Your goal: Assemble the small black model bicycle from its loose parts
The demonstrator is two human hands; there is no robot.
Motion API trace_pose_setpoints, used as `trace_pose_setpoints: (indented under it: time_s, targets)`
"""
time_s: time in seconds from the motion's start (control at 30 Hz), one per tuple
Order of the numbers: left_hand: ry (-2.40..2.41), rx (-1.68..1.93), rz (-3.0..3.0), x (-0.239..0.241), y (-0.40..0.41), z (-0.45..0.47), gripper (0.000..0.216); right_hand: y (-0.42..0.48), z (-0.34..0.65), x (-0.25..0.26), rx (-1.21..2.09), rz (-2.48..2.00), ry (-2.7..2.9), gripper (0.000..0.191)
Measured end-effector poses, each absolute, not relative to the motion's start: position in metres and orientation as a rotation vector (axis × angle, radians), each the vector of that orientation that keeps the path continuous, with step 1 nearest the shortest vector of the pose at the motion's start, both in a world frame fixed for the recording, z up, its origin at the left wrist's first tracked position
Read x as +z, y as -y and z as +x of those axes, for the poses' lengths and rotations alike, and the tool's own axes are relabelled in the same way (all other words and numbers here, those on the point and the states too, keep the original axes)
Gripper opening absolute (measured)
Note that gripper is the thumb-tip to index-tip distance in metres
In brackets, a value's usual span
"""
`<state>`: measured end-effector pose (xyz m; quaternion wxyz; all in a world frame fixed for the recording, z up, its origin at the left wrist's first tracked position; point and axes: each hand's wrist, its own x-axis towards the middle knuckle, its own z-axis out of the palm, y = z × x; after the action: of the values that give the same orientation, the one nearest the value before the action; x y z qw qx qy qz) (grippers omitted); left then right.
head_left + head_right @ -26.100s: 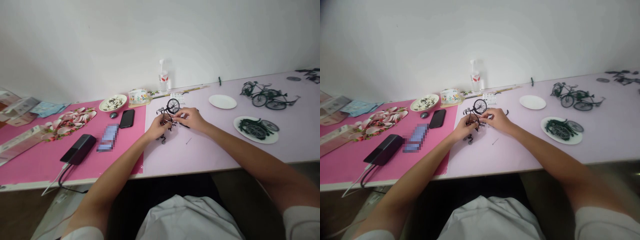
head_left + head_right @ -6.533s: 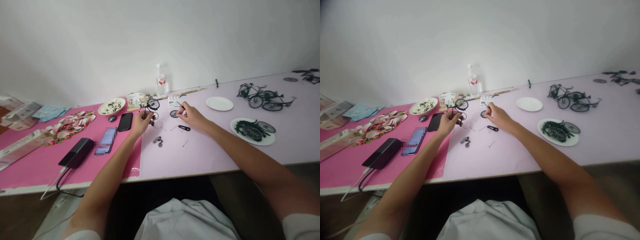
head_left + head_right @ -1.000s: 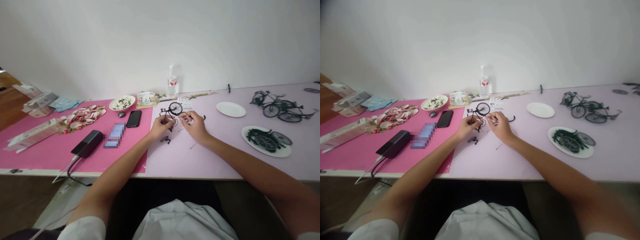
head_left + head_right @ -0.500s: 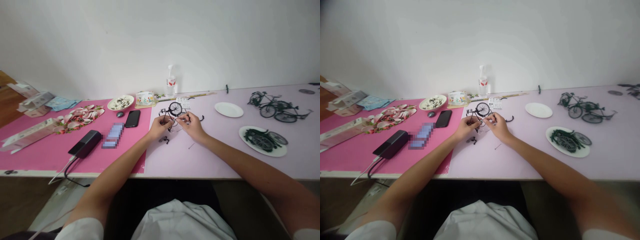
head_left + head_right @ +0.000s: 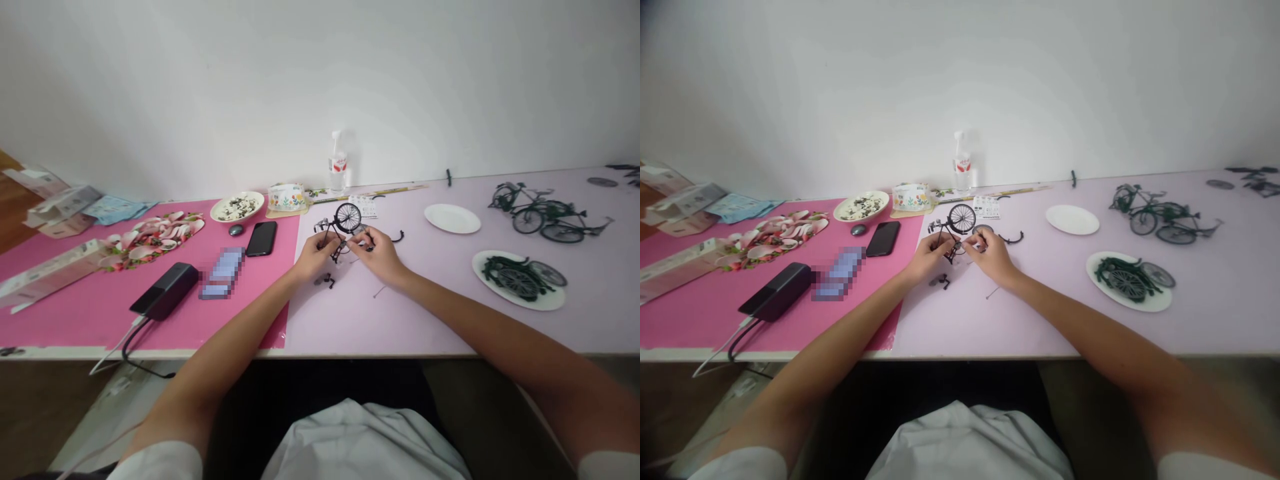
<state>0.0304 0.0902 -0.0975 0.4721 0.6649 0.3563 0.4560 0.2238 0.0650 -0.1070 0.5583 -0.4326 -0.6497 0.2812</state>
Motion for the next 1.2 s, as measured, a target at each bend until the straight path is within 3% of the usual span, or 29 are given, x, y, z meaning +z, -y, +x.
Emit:
trace_pose_setpoints:
  time_s: [0.4,0.67,1.2]
  targets:
    - [-0.906,1.089,1.626,-0.094,-0.0861,0.0306,0.039,-0.0648,0.224,-0.1076,0.678,-1.026,1.528,0.047]
    - [-0.835,1.053,1.547,-0.0962,-0.0879,0.028,0.052,-0.0641,0.2252,-0.1053,0.658,-1.041,1.513,0.051]
    - [-0.713,1.03,1.374,-0.0972,-0.0912,0.0252,0.053,-0.0647,0.2243,-0.1066,0.851,-1.04,1.418,0.057]
